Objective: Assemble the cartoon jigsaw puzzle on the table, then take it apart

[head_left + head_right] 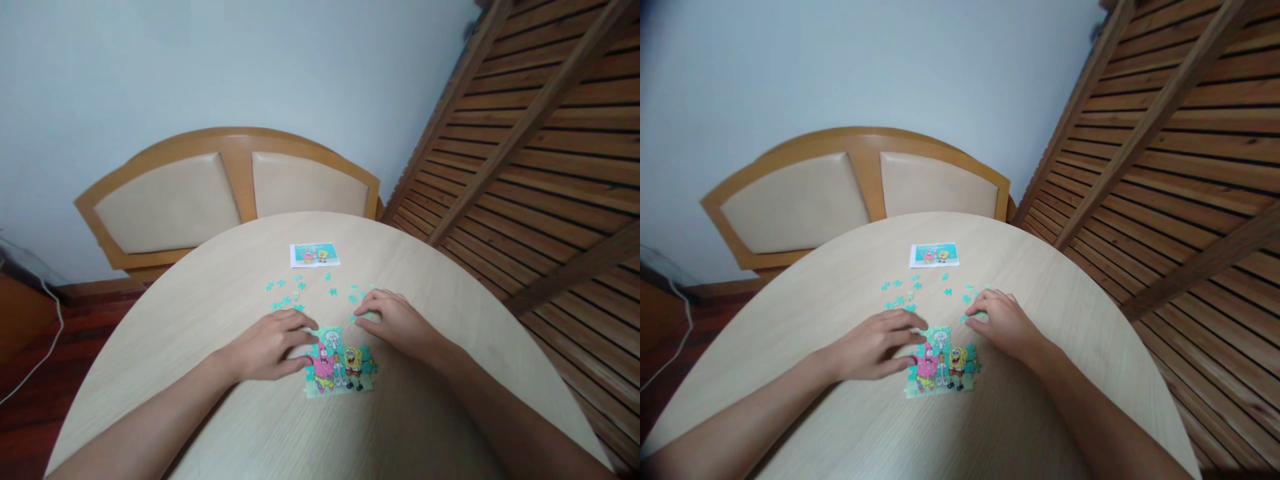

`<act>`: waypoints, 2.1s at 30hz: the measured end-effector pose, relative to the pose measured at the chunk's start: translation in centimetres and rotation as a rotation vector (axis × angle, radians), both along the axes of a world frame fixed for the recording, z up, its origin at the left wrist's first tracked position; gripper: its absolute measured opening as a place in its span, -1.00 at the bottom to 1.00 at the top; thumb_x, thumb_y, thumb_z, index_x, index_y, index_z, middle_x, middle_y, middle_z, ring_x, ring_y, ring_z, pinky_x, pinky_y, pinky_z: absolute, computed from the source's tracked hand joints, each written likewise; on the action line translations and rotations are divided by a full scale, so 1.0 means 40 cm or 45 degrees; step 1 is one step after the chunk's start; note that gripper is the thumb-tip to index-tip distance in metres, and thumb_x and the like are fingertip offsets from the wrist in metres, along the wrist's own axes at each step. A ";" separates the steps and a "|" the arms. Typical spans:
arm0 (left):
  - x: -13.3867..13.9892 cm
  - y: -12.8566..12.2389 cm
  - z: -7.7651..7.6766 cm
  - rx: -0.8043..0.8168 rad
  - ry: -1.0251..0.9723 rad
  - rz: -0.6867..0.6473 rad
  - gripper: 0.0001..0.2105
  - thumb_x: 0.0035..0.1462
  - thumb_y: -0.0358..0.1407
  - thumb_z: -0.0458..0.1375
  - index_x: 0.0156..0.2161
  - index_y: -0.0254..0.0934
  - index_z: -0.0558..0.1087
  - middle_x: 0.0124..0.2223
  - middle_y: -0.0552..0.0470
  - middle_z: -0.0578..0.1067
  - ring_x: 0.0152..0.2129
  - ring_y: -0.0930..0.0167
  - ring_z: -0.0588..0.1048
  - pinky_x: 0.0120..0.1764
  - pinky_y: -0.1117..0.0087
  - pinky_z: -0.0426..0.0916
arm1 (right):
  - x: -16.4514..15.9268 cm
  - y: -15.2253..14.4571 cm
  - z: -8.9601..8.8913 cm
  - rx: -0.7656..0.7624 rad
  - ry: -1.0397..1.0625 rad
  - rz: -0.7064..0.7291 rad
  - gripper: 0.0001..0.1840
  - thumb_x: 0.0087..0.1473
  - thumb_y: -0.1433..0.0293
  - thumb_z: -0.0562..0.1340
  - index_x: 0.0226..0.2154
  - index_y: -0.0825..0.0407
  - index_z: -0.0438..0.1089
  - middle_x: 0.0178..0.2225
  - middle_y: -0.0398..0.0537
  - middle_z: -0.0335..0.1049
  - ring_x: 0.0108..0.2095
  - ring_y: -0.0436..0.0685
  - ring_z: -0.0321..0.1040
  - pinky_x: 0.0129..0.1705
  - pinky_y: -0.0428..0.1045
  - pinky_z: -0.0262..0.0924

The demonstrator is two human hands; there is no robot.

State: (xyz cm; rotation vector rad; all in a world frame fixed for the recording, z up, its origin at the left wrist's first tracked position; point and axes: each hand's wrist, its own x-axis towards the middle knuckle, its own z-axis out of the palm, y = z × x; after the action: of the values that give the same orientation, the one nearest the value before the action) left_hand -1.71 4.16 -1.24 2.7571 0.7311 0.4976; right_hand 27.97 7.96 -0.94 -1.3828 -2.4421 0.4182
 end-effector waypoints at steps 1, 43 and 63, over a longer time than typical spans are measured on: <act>0.000 0.000 -0.001 0.001 -0.003 -0.001 -0.74 0.32 -0.16 0.12 0.03 -0.22 0.47 0.03 -0.13 0.48 -0.04 0.24 0.46 0.05 0.15 0.38 | -0.001 0.000 -0.001 -0.006 0.007 -0.008 -0.87 0.12 0.33 0.34 -0.27 -0.03 0.60 -0.17 -0.01 0.54 -0.07 0.22 0.42 0.04 0.14 0.20; -0.004 0.005 -0.007 0.010 -0.039 0.002 -0.77 0.35 -0.22 0.06 -0.01 -0.20 0.49 0.03 -0.10 0.52 -0.05 0.27 0.50 0.05 0.16 0.41 | -0.013 -0.015 0.006 -0.057 0.018 0.078 -0.89 0.07 0.46 0.24 -0.31 0.00 0.47 -0.23 -0.04 0.56 -0.14 0.20 0.45 0.05 0.14 0.10; -0.002 0.006 -0.008 0.025 -0.027 -0.011 -0.79 0.35 -0.24 0.06 -0.02 -0.22 0.47 0.03 -0.09 0.51 -0.05 0.28 0.49 0.05 0.18 0.40 | 0.000 -0.010 0.009 -0.108 0.081 0.307 -0.58 0.08 0.64 0.07 -0.15 -0.04 0.50 -0.11 -0.07 0.53 -0.03 0.15 0.39 0.10 0.12 0.08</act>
State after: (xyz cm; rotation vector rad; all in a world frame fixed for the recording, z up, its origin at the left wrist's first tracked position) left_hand -1.79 4.41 -1.57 2.7671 0.7133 0.5343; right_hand 27.95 7.55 -0.59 -1.0895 -2.5735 0.6183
